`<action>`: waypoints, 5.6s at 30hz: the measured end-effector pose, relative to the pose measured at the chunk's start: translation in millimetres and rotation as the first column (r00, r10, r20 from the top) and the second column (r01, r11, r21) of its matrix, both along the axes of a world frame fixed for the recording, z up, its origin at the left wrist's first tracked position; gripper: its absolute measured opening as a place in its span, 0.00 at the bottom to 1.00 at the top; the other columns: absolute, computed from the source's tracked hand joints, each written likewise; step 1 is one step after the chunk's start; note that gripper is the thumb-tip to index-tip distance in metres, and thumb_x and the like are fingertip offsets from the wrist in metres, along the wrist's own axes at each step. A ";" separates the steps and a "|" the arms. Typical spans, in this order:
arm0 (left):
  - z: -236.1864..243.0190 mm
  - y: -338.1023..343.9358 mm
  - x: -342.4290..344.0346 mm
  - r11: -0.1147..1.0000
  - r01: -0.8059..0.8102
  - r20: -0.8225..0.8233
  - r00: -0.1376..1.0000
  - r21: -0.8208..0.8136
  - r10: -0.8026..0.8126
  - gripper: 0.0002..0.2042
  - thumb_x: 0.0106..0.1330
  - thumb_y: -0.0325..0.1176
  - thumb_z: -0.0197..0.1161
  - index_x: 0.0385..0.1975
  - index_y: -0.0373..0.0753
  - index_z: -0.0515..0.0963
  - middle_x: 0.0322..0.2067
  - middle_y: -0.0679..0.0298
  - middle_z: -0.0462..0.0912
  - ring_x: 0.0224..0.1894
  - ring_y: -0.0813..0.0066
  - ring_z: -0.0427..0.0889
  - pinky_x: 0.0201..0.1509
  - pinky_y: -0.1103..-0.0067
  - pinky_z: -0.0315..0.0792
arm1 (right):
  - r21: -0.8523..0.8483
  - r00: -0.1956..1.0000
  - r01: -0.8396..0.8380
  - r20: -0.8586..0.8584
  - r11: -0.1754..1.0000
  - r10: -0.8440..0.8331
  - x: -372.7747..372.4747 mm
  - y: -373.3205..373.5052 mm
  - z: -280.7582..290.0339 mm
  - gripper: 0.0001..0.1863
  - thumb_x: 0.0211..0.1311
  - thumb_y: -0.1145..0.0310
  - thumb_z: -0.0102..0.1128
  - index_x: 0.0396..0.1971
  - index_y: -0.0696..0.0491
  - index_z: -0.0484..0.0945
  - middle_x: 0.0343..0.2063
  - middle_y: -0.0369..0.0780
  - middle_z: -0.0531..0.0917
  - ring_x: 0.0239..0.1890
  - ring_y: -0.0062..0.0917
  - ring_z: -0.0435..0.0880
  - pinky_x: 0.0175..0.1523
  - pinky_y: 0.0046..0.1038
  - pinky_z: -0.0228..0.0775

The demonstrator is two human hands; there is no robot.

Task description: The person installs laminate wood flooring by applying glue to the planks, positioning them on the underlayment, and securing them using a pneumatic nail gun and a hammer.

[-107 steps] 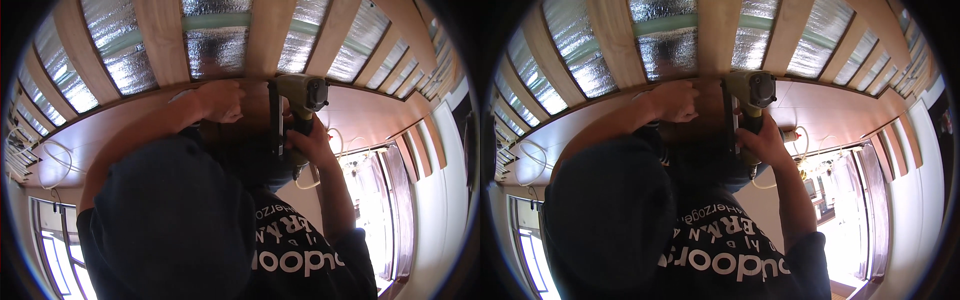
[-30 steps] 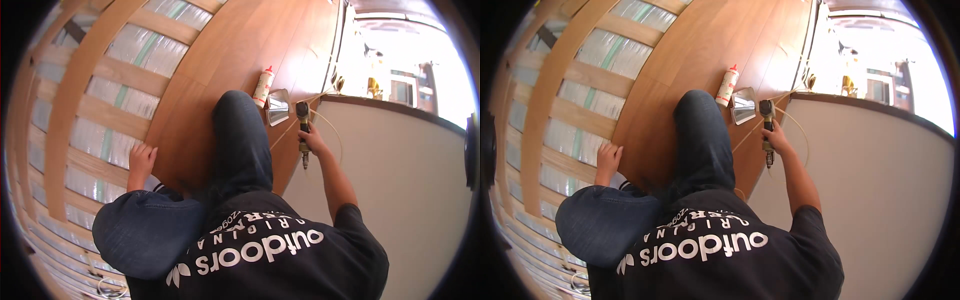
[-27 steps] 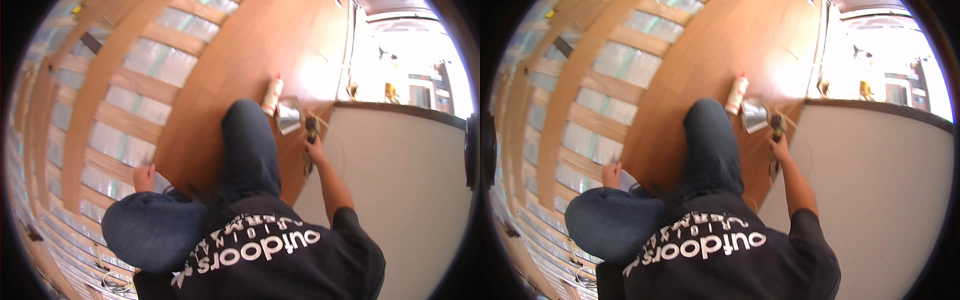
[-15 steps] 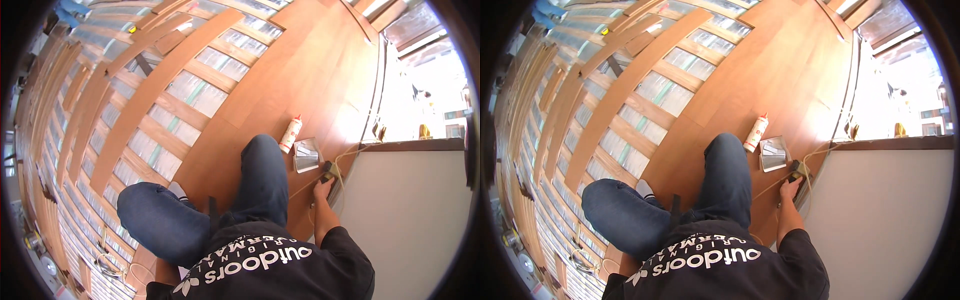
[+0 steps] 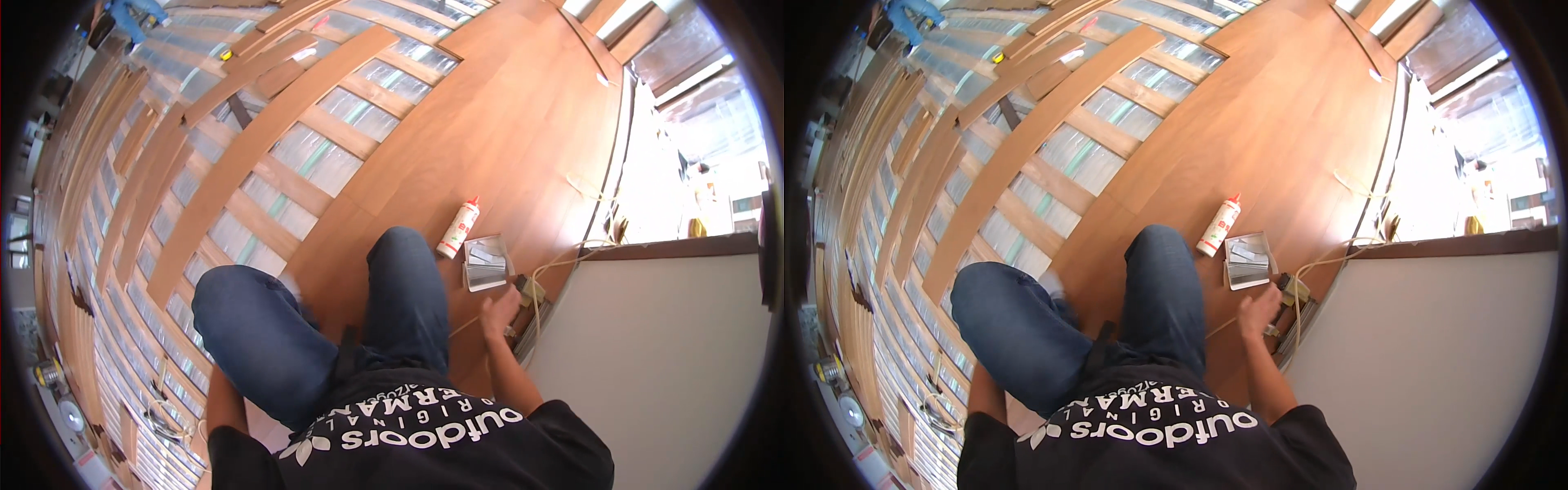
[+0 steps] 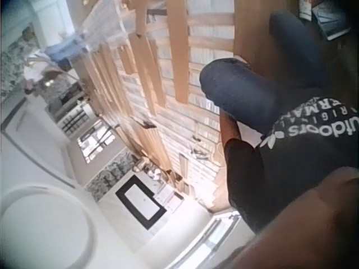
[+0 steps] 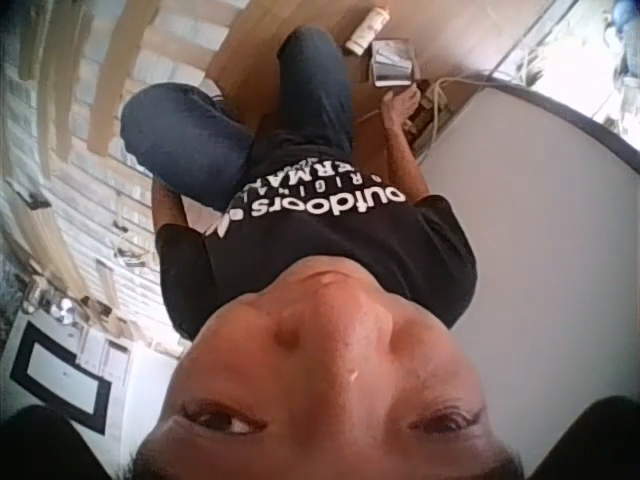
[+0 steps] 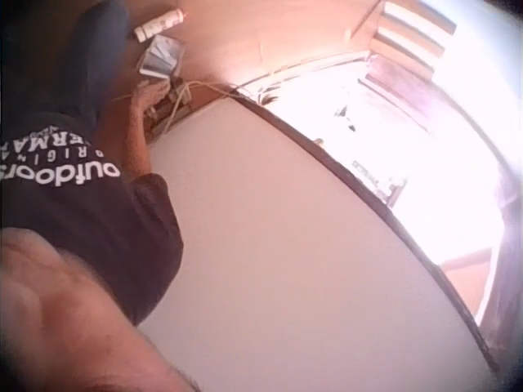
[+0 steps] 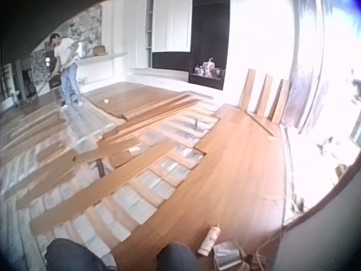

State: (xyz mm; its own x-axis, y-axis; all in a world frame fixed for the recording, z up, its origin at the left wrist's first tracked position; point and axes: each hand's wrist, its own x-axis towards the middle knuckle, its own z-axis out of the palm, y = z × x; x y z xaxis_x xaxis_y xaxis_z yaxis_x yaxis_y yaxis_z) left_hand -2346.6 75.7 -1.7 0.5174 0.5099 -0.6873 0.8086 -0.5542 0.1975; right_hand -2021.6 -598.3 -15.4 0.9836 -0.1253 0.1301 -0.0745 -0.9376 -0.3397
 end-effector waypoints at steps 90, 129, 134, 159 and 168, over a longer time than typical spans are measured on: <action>120.8 -71.3 331.9 0.776 -0.148 0.769 0.110 -0.613 0.629 0.30 0.65 0.28 0.73 0.66 0.39 0.69 0.59 0.60 0.77 0.61 0.68 0.77 0.67 0.70 0.71 | 0.134 0.628 -0.449 -0.656 0.883 0.418 230.6 -0.8 14.5 0.44 0.50 0.53 0.78 0.66 0.50 0.68 0.64 0.49 0.71 0.68 0.55 0.66 0.70 0.49 0.66; 81.8 -108.6 565.5 0.775 0.545 0.938 0.300 -0.318 0.174 0.35 0.57 0.25 0.75 0.66 0.38 0.68 0.62 0.54 0.74 0.63 0.56 0.74 0.67 0.66 0.69 | 0.004 0.417 0.903 -0.249 -0.429 0.874 318.1 408.0 68.2 0.33 0.73 0.33 0.45 0.57 0.48 0.75 0.51 0.39 0.83 0.54 0.33 0.81 0.64 0.43 0.72; -17.8 -31.5 528.0 0.994 0.040 0.662 0.743 0.104 -0.099 0.37 0.59 0.47 0.75 0.66 0.37 0.70 0.64 0.43 0.70 0.67 0.41 0.68 0.71 0.51 0.62 | 0.407 0.605 0.791 -0.408 -0.456 0.684 392.6 387.0 56.5 0.23 0.71 0.40 0.55 0.41 0.46 0.78 0.35 0.37 0.84 0.40 0.30 0.84 0.54 0.37 0.77; -72.5 -11.2 490.6 0.990 -0.082 0.537 0.833 -0.114 0.130 0.31 0.65 0.64 0.61 0.36 0.35 0.87 0.38 0.49 0.88 0.46 0.51 0.87 0.49 0.58 0.79 | 0.559 0.253 0.828 -0.310 -0.040 0.917 540.0 382.3 85.6 0.34 0.64 0.55 0.72 0.60 0.62 0.71 0.52 0.47 0.79 0.53 0.36 0.79 0.57 0.32 0.79; -55.8 37.0 429.0 0.985 -0.175 0.347 0.924 0.007 0.161 0.30 0.69 0.61 0.58 0.38 0.35 0.87 0.46 0.50 0.86 0.54 0.52 0.83 0.56 0.55 0.74 | 0.579 0.493 0.777 -0.315 -0.247 0.811 503.7 237.7 129.4 0.35 0.67 0.47 0.68 0.60 0.60 0.71 0.53 0.49 0.81 0.53 0.35 0.83 0.59 0.33 0.81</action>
